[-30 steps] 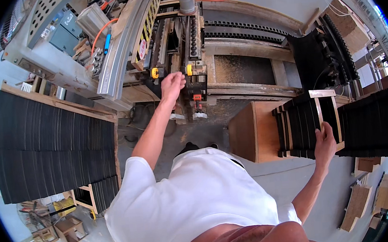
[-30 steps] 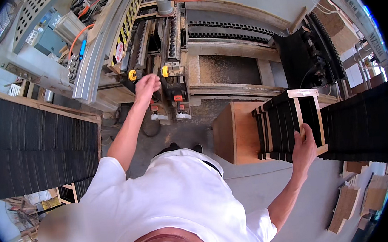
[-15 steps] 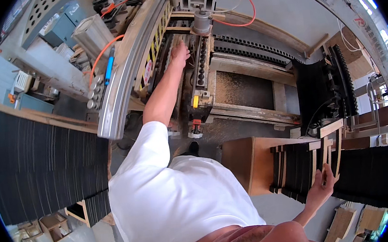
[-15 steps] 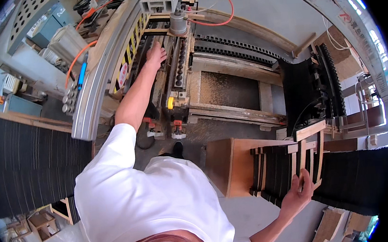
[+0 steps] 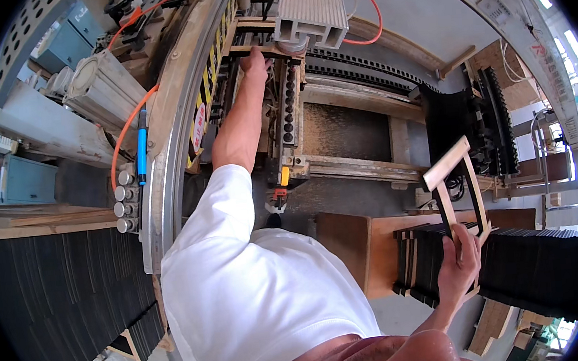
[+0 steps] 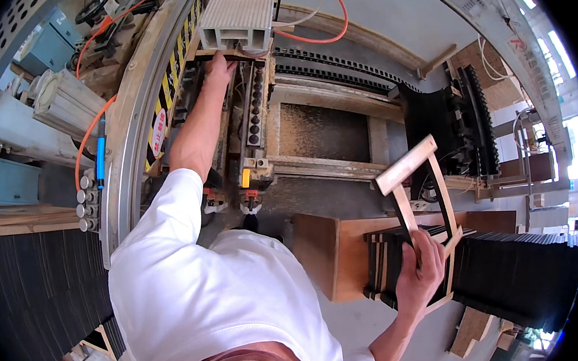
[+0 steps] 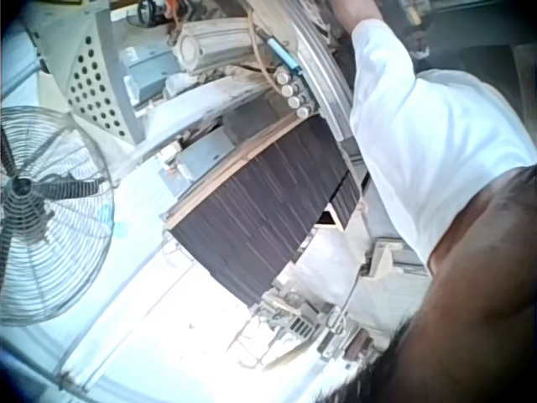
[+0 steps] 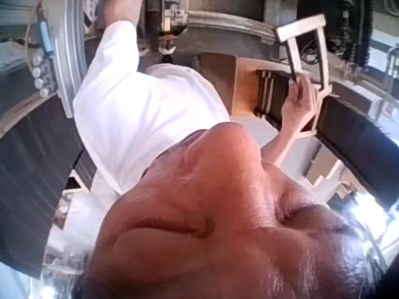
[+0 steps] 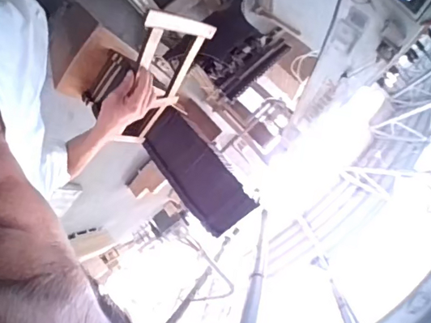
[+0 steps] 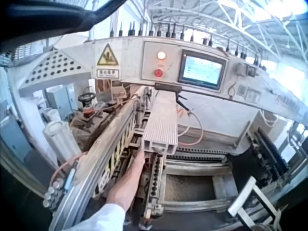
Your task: The person repeatedly picks up small wooden frames from a stack, places them onto a machine jig, and then removes them to place them on a different stack. The person handles the frames one at a time in a repetitive cycle.
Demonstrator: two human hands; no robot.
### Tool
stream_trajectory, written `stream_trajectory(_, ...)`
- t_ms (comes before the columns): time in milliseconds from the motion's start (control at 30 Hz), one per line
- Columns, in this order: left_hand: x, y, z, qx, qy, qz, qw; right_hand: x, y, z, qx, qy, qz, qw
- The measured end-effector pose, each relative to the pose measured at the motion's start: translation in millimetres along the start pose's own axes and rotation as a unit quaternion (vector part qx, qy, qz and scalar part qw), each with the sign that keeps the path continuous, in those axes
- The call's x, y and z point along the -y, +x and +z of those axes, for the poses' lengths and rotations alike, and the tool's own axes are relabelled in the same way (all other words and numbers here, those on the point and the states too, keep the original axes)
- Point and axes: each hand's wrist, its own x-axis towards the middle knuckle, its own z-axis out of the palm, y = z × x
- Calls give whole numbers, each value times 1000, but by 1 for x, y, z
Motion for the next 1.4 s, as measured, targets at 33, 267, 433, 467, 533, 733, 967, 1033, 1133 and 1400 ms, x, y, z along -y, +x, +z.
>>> stream_trajectory(33, 3, -2, 0, -8, -6, 6, 1000, 6, 12, 7, 1, 0, -36, 999)
stream_trajectory(267, 15, -100, -51, -30, 1, -13, 999, 50, 101, 97, 102, 66, -227, 966)
stream_trajectory(433, 29, -187, -107, 60, -5, -30, 998, 75, 149, 217, 119, 124, -360, 917)
stream_trajectory(467, 29, -196, -119, 95, -22, -39, 994, 87, 156, 241, 128, 139, -377, 907)
stream_trajectory(533, 32, -212, -133, 172, -57, -58, 982, 100, 168, 290, 128, 173, -401, 890)
stream_trajectory(733, 33, -219, -135, 206, -151, -18, 967, 122, 179, 355, 155, 132, -434, 877)
stream_trajectory(967, 40, -249, -142, 83, -77, 23, 993, 128, 192, 376, 131, 118, -460, 870)
stream_trajectory(1033, 36, -290, -150, 76, -70, 16, 995, 128, 206, 397, 139, 128, -444, 876)
stream_trajectory(1133, 34, -353, -184, 67, -43, 17, 997, 143, 216, 419, 131, 107, -452, 876)
stream_trajectory(1400, 25, -473, -263, 59, -4, 26, 998, 187, 225, 429, 89, -26, -504, 859)
